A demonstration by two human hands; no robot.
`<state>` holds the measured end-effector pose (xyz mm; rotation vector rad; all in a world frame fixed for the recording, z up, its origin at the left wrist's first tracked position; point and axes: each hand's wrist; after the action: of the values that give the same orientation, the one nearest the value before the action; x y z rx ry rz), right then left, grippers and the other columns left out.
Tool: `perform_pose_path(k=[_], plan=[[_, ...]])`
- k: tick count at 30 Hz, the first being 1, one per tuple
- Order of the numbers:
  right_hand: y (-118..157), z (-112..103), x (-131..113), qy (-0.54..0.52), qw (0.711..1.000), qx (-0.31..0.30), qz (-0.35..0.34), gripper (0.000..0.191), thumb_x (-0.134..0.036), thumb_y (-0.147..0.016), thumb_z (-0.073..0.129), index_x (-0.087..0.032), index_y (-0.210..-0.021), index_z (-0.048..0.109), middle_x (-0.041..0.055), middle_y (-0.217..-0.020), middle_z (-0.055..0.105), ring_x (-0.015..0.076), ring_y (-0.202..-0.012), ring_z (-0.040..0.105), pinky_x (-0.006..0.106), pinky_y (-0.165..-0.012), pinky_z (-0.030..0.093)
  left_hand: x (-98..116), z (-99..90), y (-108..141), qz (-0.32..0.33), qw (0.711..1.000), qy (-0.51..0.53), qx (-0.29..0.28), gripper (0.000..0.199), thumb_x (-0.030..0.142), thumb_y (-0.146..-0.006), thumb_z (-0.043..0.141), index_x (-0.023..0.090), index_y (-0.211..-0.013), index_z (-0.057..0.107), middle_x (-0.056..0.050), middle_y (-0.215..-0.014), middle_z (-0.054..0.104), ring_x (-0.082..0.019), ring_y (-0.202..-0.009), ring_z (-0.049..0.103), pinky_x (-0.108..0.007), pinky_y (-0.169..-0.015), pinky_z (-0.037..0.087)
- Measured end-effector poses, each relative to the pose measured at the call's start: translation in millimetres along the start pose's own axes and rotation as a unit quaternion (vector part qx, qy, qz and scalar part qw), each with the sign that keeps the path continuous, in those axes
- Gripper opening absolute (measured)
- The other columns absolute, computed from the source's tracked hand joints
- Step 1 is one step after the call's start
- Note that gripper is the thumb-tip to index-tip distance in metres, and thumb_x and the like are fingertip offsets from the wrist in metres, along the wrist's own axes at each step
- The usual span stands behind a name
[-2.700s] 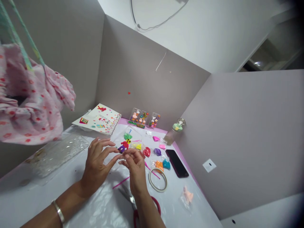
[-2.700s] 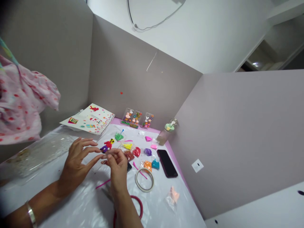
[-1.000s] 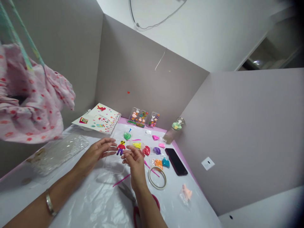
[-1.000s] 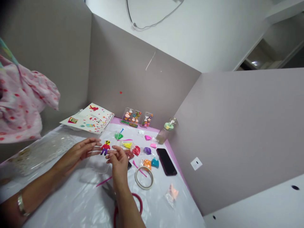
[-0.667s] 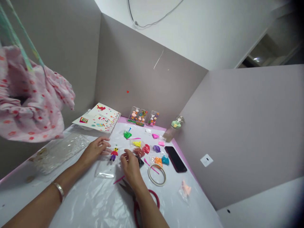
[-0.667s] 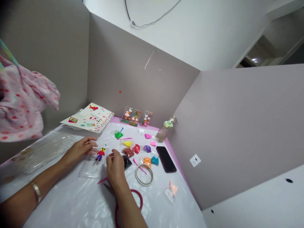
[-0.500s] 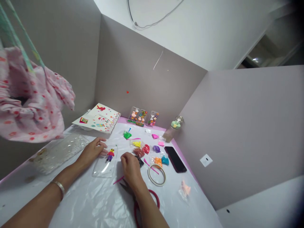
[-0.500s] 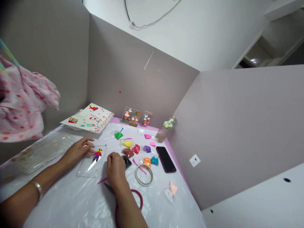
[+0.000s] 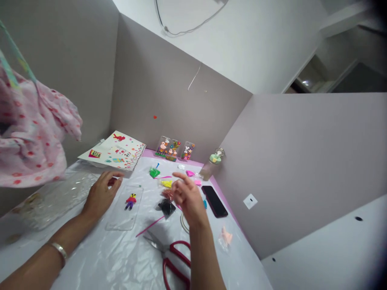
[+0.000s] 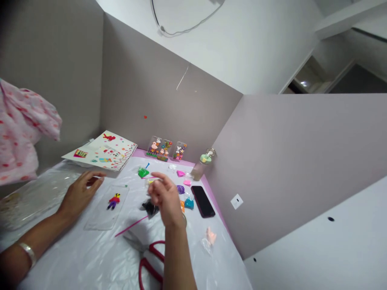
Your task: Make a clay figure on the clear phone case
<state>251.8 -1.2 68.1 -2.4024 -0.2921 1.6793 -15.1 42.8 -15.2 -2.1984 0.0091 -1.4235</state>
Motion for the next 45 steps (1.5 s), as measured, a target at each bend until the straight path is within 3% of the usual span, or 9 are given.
perform_pose_path(k=[3,6,9,15,20,25,29,38,45], plan=[[-22.1,-23.0,4.9,0.074,0.997,0.028,-0.001,0.039,-0.045,-0.106,0.046,-0.019,-0.120,0.071,0.0040,-0.089,0.073,0.0125,-0.057,0.054,0.027,-0.056,0.048,6.6,2.2,3.3,0.002,1.000,0.021,0.001,0.024,0.047,-0.088,0.057,0.029,-0.098,0.069,-0.004,-0.100,0.071,-0.027,-0.086,0.069,-0.041,-0.086,0.057],[-46.3,-18.1,25.5,0.195,0.981,0.017,0.009,0.024,-0.036,-0.106,0.059,-0.018,-0.106,0.074,0.0087,-0.105,0.075,0.0201,-0.090,0.070,0.036,-0.082,0.059,11.2,5.4,6.9,0.005,0.999,0.041,-0.006,0.022,0.047,-0.087,0.058,0.029,-0.094,0.069,-0.004,-0.097,0.073,-0.027,-0.085,0.070,-0.040,-0.084,0.058],[-68.4,0.3,46.0,0.306,0.951,-0.028,0.023,0.030,-0.036,-0.104,0.069,-0.019,-0.128,0.068,0.0102,-0.132,0.069,0.0258,-0.112,0.070,0.047,-0.096,0.061,13.4,9.2,9.7,0.007,0.998,0.059,-0.013,0.023,0.048,-0.086,0.059,0.028,-0.092,0.071,-0.003,-0.093,0.074,-0.026,-0.082,0.070,-0.039,-0.082,0.057],[-96.8,20.2,61.1,0.422,0.902,-0.089,0.022,0.037,-0.037,-0.103,0.070,-0.018,-0.135,0.064,0.0109,-0.136,0.067,0.0273,-0.114,0.070,0.049,-0.096,0.062,8.2,13.9,10.5,-0.004,0.995,0.099,-0.032,0.033,0.053,-0.091,0.062,0.021,-0.096,0.070,-0.004,-0.097,0.073,-0.021,-0.079,0.068,-0.041,-0.085,0.057],[-72.6,22.8,55.0,0.421,0.903,-0.062,-0.051,0.032,-0.026,-0.102,0.070,-0.018,-0.133,0.065,0.0106,-0.132,0.068,0.0276,-0.118,0.068,0.049,-0.101,0.058,6.2,19.7,14.6,-0.025,0.986,0.149,-0.076,0.039,0.056,-0.099,0.065,0.018,-0.105,0.069,-0.004,-0.096,0.073,-0.020,-0.084,0.070,-0.041,-0.082,0.059],[-22.2,43.3,47.4,0.359,0.921,-0.047,-0.143,0.051,-0.006,-0.092,0.066,-0.023,-0.139,0.059,0.0086,-0.123,0.068,0.0229,-0.108,0.071,0.035,-0.093,0.060,19.1,26.6,25.4,-0.020,0.972,0.187,-0.141,0.036,0.052,-0.098,0.068,0.017,-0.104,0.073,-0.006,-0.102,0.076,-0.021,-0.089,0.073,-0.040,-0.081,0.060],[-3.8,56.3,53.9,0.326,0.928,-0.010,-0.179,0.052,-0.002,-0.088,0.063,-0.022,-0.137,0.061,0.0107,-0.118,0.070,0.0269,-0.107,0.071,0.040,-0.091,0.058,26.3,26.5,28.7,-0.007,0.969,0.185,-0.163,0.031,0.047,-0.096,0.065,0.020,-0.098,0.080,-0.007,-0.102,0.078,-0.023,-0.092,0.073,-0.037,-0.081,0.058],[1.5,55.2,63.0,0.291,0.938,0.006,-0.188,0.045,0.000,-0.086,0.060,-0.020,-0.126,0.070,0.0115,-0.109,0.075,0.0295,-0.103,0.067,0.043,-0.091,0.054,18.1,28.1,28.8,-0.010,0.964,0.163,-0.209,0.032,0.044,-0.086,0.070,0.026,-0.106,0.086,-0.007,-0.107,0.083,-0.027,-0.096,0.076,-0.038,-0.088,0.057],[7.8,58.7,54.1,0.270,0.950,-0.006,-0.154,0.040,-0.003,-0.083,0.063,-0.016,-0.120,0.074,0.0130,-0.106,0.079,0.0303,-0.098,0.066,0.044,-0.090,0.052,19.7,27.3,33.3,0.041,0.963,0.138,-0.227,0.024,0.041,-0.087,0.069,0.026,-0.098,0.084,-0.006,-0.105,0.081,-0.027,-0.104,0.074,-0.039,-0.097,0.054]])
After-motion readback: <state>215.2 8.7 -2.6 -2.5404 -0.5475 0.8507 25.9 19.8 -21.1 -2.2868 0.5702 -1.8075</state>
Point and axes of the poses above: each hand's wrist, its own y-axis away from the middle knuckle, its own z-axis out of the palm, x = y × z
